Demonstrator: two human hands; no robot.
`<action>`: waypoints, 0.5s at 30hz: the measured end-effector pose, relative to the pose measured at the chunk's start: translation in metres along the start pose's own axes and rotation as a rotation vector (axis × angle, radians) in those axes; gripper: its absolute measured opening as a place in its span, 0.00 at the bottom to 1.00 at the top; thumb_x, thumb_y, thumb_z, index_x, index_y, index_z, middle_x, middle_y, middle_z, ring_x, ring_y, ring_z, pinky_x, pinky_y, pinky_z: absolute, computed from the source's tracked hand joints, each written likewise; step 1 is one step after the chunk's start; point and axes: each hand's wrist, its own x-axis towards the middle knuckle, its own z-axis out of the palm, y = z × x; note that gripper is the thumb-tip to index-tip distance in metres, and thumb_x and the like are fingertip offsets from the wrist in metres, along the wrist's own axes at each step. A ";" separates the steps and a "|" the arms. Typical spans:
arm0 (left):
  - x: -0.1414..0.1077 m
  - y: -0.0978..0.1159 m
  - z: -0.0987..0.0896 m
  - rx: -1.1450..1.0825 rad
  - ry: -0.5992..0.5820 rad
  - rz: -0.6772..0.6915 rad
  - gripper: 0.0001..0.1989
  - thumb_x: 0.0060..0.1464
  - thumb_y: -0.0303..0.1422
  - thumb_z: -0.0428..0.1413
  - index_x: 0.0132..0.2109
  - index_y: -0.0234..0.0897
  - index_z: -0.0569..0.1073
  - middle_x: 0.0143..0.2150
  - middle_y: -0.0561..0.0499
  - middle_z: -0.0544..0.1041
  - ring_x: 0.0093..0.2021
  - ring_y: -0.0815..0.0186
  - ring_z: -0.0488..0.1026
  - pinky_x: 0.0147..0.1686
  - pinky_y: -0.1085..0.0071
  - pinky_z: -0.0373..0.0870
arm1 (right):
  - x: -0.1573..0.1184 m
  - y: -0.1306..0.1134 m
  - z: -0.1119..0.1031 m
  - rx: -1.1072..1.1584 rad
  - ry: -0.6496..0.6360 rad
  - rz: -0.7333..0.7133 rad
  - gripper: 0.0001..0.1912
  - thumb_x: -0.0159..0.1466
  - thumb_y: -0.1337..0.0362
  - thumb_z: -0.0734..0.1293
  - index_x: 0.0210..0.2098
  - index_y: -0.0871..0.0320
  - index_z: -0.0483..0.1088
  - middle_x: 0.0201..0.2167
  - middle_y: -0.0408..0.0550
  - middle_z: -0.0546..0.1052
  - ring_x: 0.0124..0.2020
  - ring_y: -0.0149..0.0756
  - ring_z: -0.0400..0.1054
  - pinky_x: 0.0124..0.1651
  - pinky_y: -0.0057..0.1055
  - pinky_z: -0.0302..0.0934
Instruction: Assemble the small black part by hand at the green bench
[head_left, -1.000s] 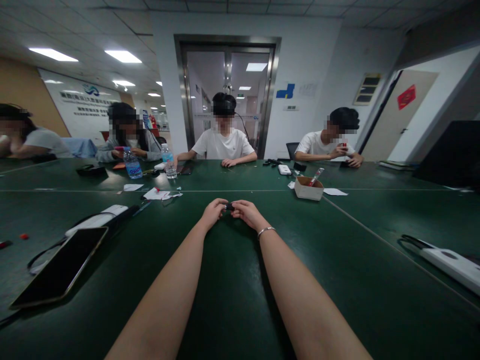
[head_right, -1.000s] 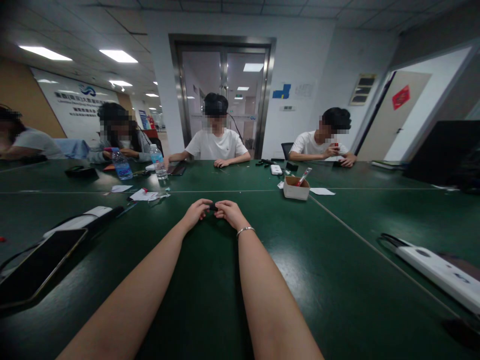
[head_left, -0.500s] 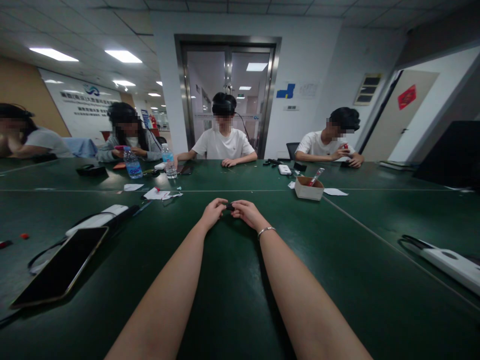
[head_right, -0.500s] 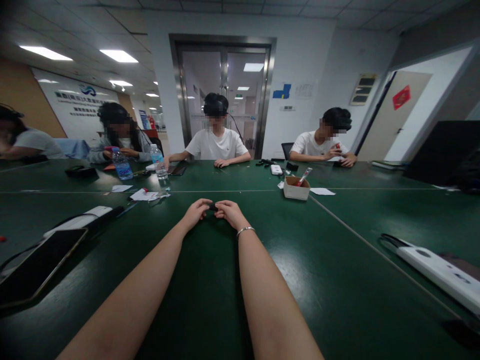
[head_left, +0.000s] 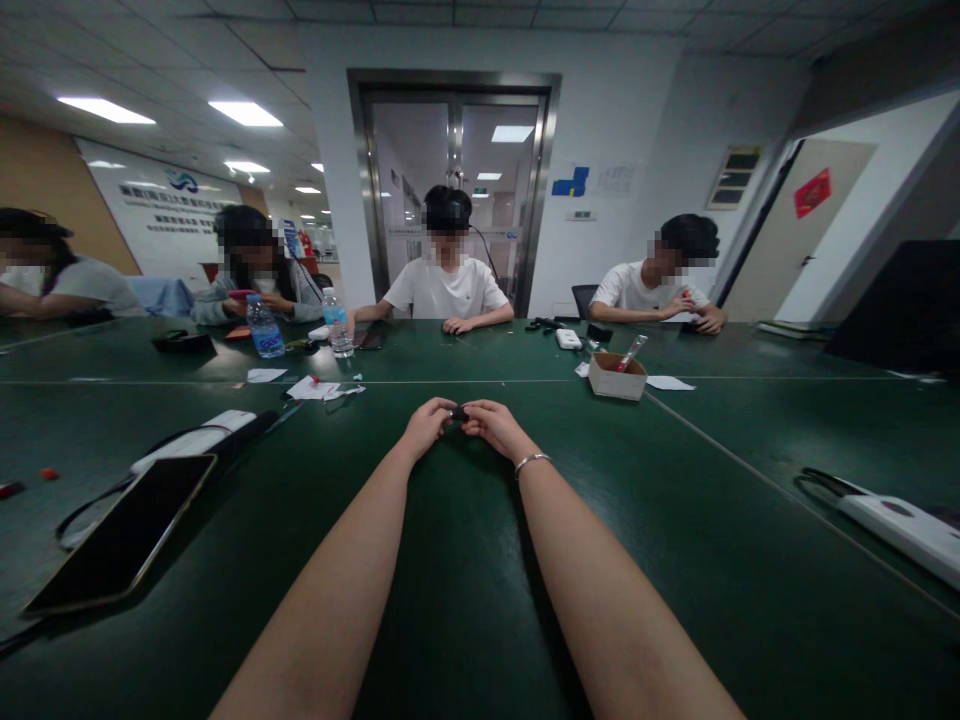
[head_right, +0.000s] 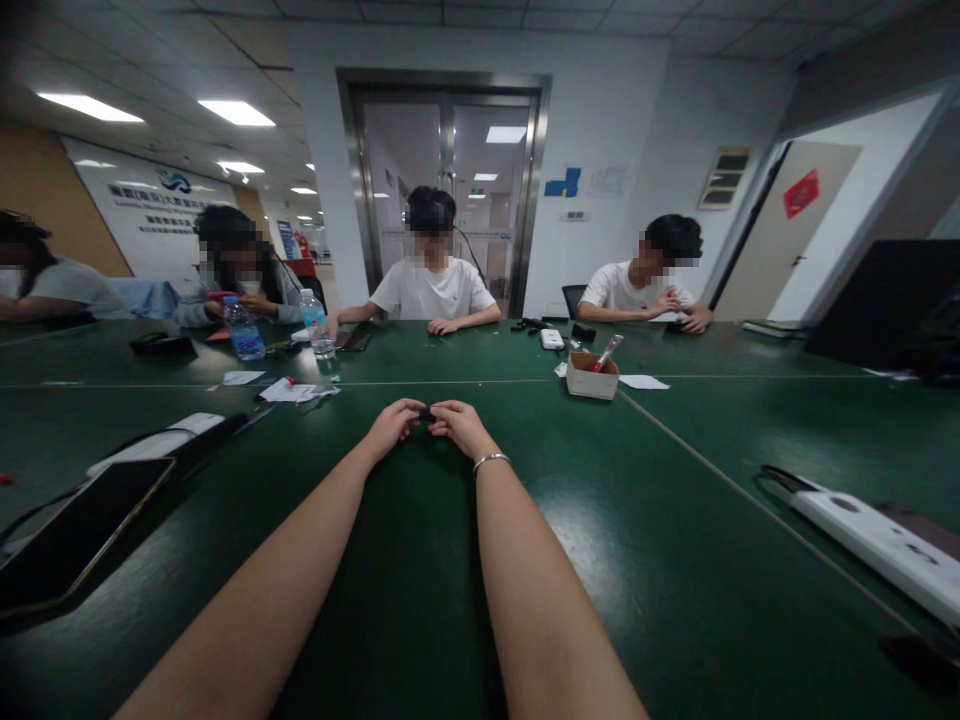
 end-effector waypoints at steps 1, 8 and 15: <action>0.000 0.000 0.000 0.000 -0.003 0.001 0.13 0.51 0.36 0.49 0.42 0.35 0.71 0.24 0.54 0.68 0.19 0.74 0.60 0.18 0.78 0.55 | 0.000 0.000 0.000 -0.001 0.000 0.001 0.04 0.56 0.75 0.70 0.30 0.65 0.70 0.21 0.49 0.73 0.21 0.30 0.69 0.22 0.22 0.66; 0.000 -0.002 -0.001 -0.015 0.002 0.006 0.13 0.50 0.33 0.49 0.42 0.35 0.71 0.25 0.53 0.69 0.19 0.73 0.61 0.18 0.78 0.56 | 0.000 0.000 0.000 0.005 -0.009 0.012 0.03 0.57 0.75 0.69 0.30 0.66 0.70 0.21 0.50 0.74 0.21 0.30 0.69 0.23 0.22 0.66; 0.000 -0.002 0.000 0.019 0.017 0.012 0.14 0.49 0.32 0.50 0.43 0.36 0.71 0.33 0.51 0.71 0.23 0.73 0.64 0.19 0.78 0.58 | 0.001 0.001 -0.001 0.010 0.004 0.019 0.02 0.58 0.76 0.68 0.31 0.66 0.71 0.22 0.51 0.74 0.21 0.31 0.70 0.23 0.22 0.67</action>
